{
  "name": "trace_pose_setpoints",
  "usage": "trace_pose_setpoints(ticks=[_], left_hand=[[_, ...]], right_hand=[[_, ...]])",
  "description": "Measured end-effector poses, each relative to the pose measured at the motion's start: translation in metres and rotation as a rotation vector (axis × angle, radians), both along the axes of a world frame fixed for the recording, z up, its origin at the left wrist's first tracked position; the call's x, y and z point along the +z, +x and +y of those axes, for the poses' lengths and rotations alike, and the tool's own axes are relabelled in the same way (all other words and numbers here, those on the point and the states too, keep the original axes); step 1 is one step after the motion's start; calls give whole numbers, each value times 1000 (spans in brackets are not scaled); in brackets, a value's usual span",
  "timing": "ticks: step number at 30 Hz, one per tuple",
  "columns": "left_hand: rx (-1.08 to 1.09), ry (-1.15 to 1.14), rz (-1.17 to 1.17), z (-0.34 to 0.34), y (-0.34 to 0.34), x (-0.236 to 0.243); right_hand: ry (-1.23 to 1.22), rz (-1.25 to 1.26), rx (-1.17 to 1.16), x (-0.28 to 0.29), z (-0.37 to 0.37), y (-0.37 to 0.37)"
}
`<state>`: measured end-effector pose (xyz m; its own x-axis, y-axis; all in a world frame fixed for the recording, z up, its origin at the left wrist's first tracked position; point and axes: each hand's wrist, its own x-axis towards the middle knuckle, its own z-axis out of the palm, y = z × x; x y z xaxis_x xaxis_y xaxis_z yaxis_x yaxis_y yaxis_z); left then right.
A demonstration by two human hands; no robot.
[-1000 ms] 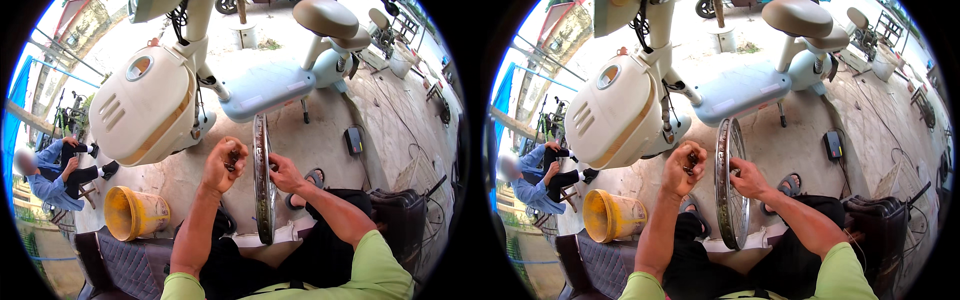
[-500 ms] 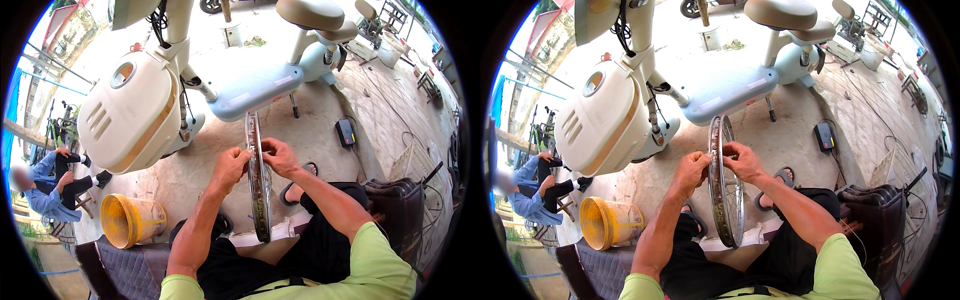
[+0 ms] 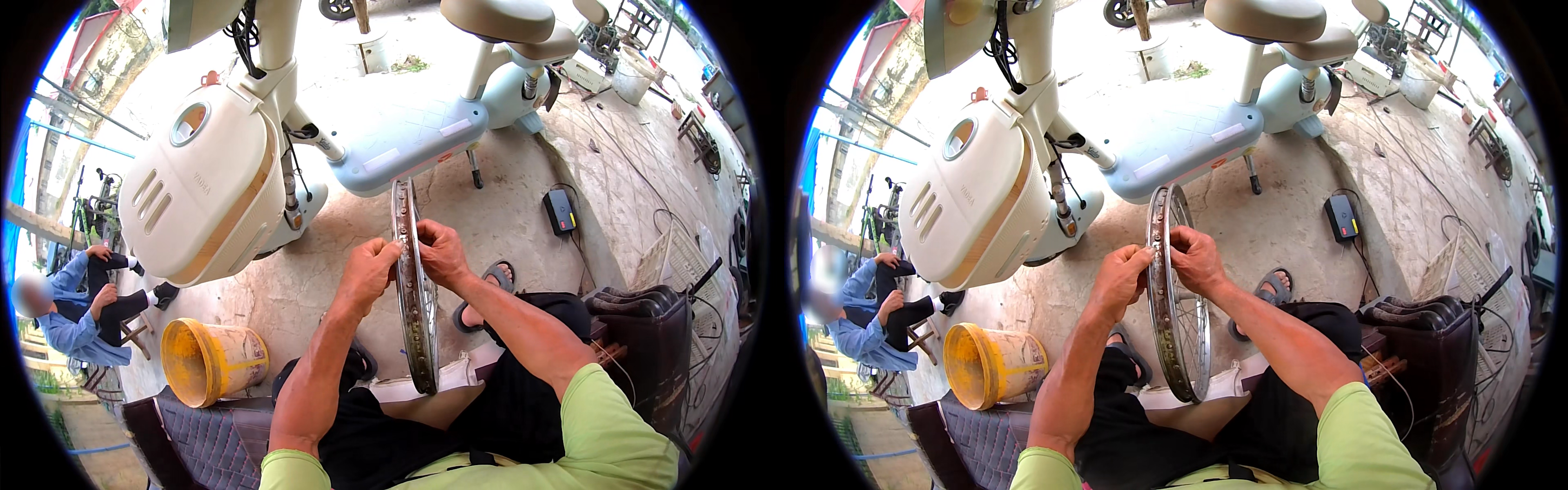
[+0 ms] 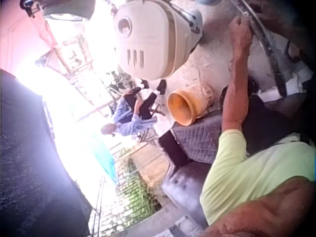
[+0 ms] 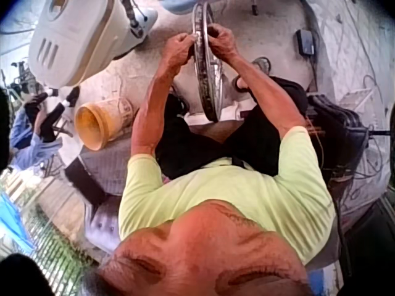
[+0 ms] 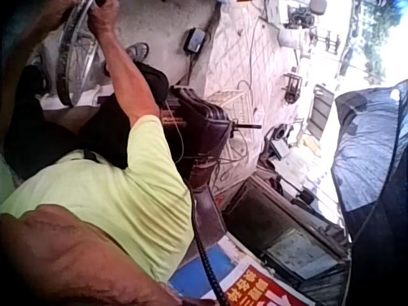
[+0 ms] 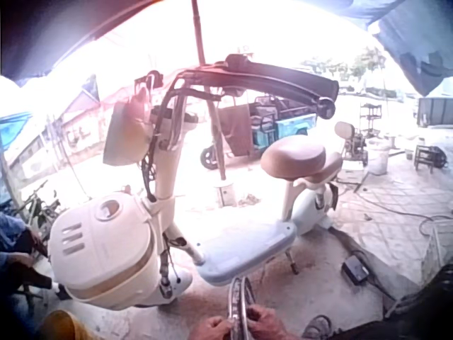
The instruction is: The person sits and works on a bicycle wheel rim, repeatedly pressing and adjusting small metal components along the rim's edge with both hands. The person rotates the rim to access different sections while maintaining a seated position.
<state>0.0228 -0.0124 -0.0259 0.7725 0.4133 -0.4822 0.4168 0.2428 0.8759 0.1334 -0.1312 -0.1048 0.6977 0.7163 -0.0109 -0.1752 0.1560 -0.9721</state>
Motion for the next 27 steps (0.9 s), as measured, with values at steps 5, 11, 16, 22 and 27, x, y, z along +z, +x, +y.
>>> trace_pose_setpoints(ticks=[5,11,16,22,27], left_hand=[[12,-11,-9,0,-1,1],[46,1,-35,-3,-2,5],[10,33,-75,-4,-5,-4],[-97,182,-75,-15,-13,7],[-181,322,-63,-17,-24,11]], right_hand=[[-29,-67,6,-9,2,0],[135,134,-31,-6,10,-10],[25,145,-80,-8,4,-11],[37,77,-96,3,-11,-21],[26,-3,-55,6,-19,-29]])
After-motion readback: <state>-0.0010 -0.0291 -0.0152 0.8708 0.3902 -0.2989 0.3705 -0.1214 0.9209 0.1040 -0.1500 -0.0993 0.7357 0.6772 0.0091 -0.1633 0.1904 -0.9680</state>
